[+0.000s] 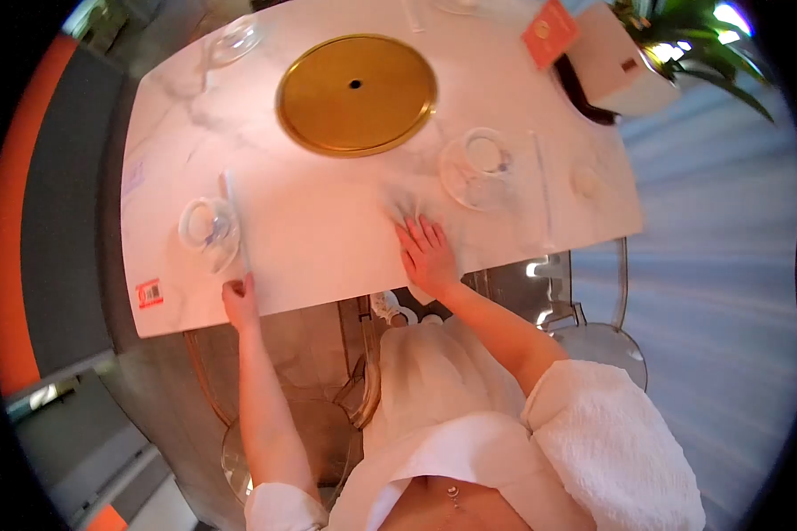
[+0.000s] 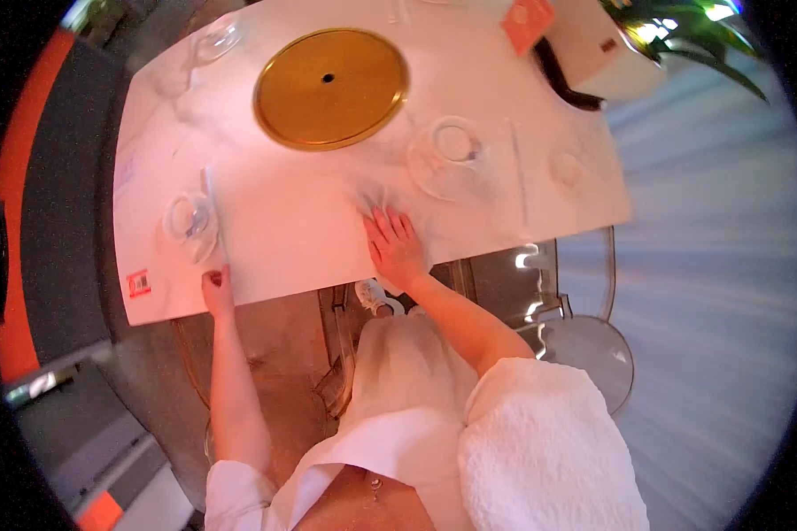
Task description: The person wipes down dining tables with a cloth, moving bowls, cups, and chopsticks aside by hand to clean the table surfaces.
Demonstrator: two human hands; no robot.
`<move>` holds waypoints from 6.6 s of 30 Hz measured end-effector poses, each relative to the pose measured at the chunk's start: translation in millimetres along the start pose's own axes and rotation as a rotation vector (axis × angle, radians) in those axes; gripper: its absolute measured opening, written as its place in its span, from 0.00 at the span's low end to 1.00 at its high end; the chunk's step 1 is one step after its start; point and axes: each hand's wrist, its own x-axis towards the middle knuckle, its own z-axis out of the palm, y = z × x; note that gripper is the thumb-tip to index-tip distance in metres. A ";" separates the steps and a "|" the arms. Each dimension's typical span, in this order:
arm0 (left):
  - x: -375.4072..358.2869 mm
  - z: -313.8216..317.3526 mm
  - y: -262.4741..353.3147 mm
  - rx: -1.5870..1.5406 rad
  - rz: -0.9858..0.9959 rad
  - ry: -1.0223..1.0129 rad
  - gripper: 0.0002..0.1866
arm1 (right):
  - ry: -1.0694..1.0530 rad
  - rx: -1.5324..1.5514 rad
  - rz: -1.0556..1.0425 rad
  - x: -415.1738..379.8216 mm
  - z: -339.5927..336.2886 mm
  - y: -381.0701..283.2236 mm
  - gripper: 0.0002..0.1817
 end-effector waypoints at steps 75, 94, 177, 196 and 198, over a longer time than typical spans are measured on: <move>-749.7 -320.4 -204.2 -0.697 -0.781 1.071 0.07 | -1.460 0.679 -1.496 -354.6 -136.3 -747.6 0.27; -543.0 -554.6 -468.7 -0.641 -0.903 1.145 0.12 | -1.832 0.341 -1.917 -335.1 31.1 -1076.1 0.16; -1664.4 -839.2 -1120.0 -1.183 -1.320 3.375 0.07 | -0.790 1.028 -3.467 -2156.0 -142.0 -1531.4 0.28; -1680.8 -759.6 -1155.0 -1.401 -1.862 2.740 0.14 | -1.250 0.570 -3.572 -1864.1 -87.4 -1518.0 0.32; -1681.2 -758.6 -1156.4 -1.316 -1.905 2.704 0.13 | -1.266 0.598 -3.619 -1823.4 -81.8 -1528.5 0.32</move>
